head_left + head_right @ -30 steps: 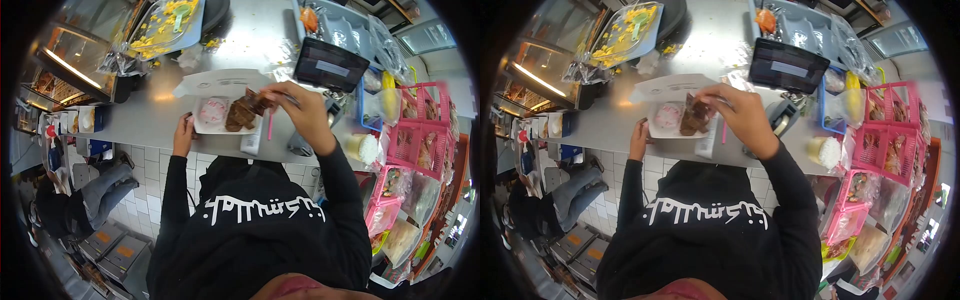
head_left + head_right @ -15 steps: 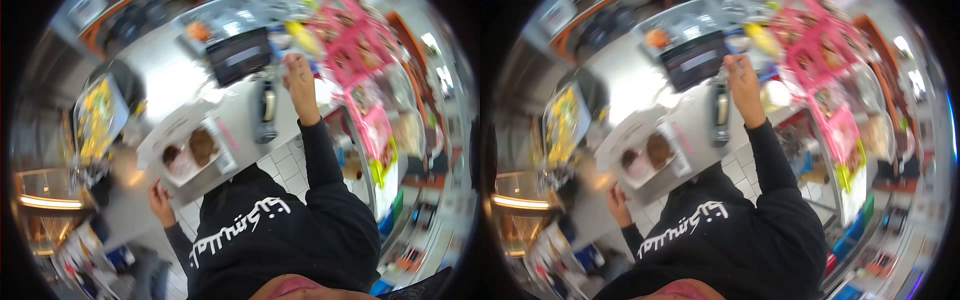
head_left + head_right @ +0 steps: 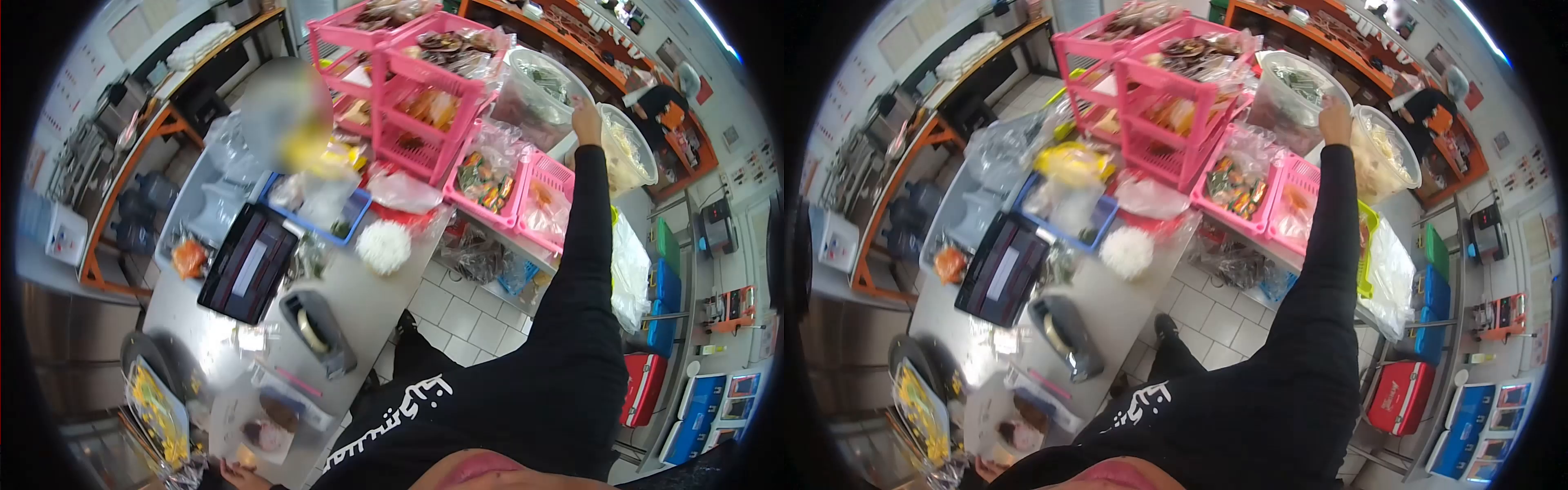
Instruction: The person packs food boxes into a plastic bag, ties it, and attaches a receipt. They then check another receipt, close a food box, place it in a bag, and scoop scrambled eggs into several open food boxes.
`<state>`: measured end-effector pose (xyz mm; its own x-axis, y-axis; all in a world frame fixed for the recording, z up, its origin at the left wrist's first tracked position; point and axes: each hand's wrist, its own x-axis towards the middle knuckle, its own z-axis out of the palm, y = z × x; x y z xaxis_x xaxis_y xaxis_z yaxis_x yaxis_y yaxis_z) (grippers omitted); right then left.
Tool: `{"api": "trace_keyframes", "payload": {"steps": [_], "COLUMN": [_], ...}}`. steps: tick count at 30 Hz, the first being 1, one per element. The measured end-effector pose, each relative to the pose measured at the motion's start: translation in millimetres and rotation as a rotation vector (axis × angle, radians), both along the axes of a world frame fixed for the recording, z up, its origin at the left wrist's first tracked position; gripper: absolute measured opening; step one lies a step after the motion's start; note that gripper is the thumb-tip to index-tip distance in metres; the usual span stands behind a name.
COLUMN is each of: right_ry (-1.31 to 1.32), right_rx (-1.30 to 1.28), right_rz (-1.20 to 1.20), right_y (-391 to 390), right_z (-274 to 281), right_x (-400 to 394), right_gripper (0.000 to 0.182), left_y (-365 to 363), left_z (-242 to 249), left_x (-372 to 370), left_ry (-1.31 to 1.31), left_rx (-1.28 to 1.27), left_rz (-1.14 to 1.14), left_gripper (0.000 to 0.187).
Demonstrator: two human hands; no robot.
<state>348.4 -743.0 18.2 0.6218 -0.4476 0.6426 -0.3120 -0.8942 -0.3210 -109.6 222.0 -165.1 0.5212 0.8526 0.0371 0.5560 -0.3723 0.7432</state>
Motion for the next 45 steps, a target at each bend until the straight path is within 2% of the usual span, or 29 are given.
{"api": "trace_keyframes", "payload": {"steps": [2,4,5,9,10,13,14,17,19,22,25,26,28,29,30,31,32,33,34,36,37,38,39,40,41,42,43,45], "right_ry": [-0.021,-0.051,-0.070,0.144,0.039,0.032,0.222,0.816,0.708,0.752,0.485,0.288,-0.286,-0.467,-0.543,-0.648,-0.636,-0.775,-0.492,-0.726,-0.700,-0.522,-0.217,-0.137,-0.046,-0.010,-0.087,-0.102], "right_rx": [-0.061,-0.088,-0.103,-0.135,-0.109,-0.696,-0.705,-0.250,-0.178,-0.062,-0.132,-0.211,-0.061,-0.093,-0.054,-0.050,-0.073,0.045,-0.509,0.262,0.225,0.227,0.063,0.382,0.132,0.104,0.203,0.489], "right_rz": [-0.146,-0.216,-0.244,-0.461,-0.515,-0.935,-0.857,-0.268,0.155,0.200,0.129,0.080,0.024,0.002,-0.078,0.032,0.181,0.265,-0.033,0.614,0.695,0.922,0.905,1.239,1.436,1.637,1.768,1.785], "right_y": [-65,-93,-105,-157,-162,-156,-148,-168,-169,-180,-170,-167,-139,-143,-132,-115,-94,-82,35,139,188,228,263,318,346,378,414,476], "right_z": [-1,-6,-6,-11,-10,-9,0,-6,-54,-62,-51,-41,-19,-19,-14,-10,-11,-21,15,-8,-26,-46,-67,-73,-73,-63,-50,-41], "right_x": [28,43,54,91,100,113,117,159,169,189,183,183,167,168,161,148,131,124,69,37,21,2,-25,-48,-65,-81,-97,-131], "right_gripper": [0.029,0.028,0.028,0.034,0.037,0.039,0.040,0.041,0.032,0.027,0.021,0.022,0.026,0.033,0.032,0.031,0.029,0.023,0.021,0.030,0.029,0.031,0.025,0.022,0.023,0.039,0.043,0.038], "left_y": [-38,-67,-78,-107,-111,-125,-129,-135,-137,-137,-134,-131,-120,-112,-99,-87,-75,-67,-61,-52,-54,-63,-86,-86,-88,-91,-89,-95], "left_z": [15,18,16,5,2,-5,-6,-12,-14,-19,-23,-26,-29,-30,-32,-34,-38,-43,-50,-70,-74,-69,-46,-42,-36,-28,-22,-7], "left_x": [13,32,39,61,65,80,83,91,91,95,86,84,70,57,38,12,-18,-47,-77,-114,-121,-110,-78,-68,-61,-53,-49,-41], "left_ry": [0.037,0.044,0.050,0.075,0.078,0.092,0.102,0.111,0.123,0.122,0.110,0.108,0.079,0.048,0.007,-0.036,-0.090,-0.146,-0.222,-0.336,-0.380,-0.410,-0.350,-0.284,-0.265,-0.223,-0.180,-0.129], "left_rx": [0.117,0.158,0.163,0.121,0.102,0.053,0.036,-0.017,-0.040,-0.070,-0.107,-0.120,-0.160,-0.183,-0.216,-0.257,-0.302,-0.359,-0.418,-0.495,-0.492,-0.440,-0.349,-0.262,-0.194,-0.130,-0.018,0.132], "left_rz": [0.120,0.173,0.194,0.258,0.270,0.296,0.302,0.326,0.343,0.359,0.382,0.384,0.408,0.420,0.436,0.458,0.474,0.480,0.497,0.468,0.444,0.417,0.452,0.425,0.386,0.357,0.297,0.226], "left_gripper": [0.031,0.032,0.032,0.034,0.034,0.035,0.036,0.037,0.038,0.039,0.040,0.041,0.041,0.042,0.042,0.043,0.043,0.044,0.044,0.045,0.046,0.044,0.047,0.050,0.048,0.047,0.047,0.048]}}
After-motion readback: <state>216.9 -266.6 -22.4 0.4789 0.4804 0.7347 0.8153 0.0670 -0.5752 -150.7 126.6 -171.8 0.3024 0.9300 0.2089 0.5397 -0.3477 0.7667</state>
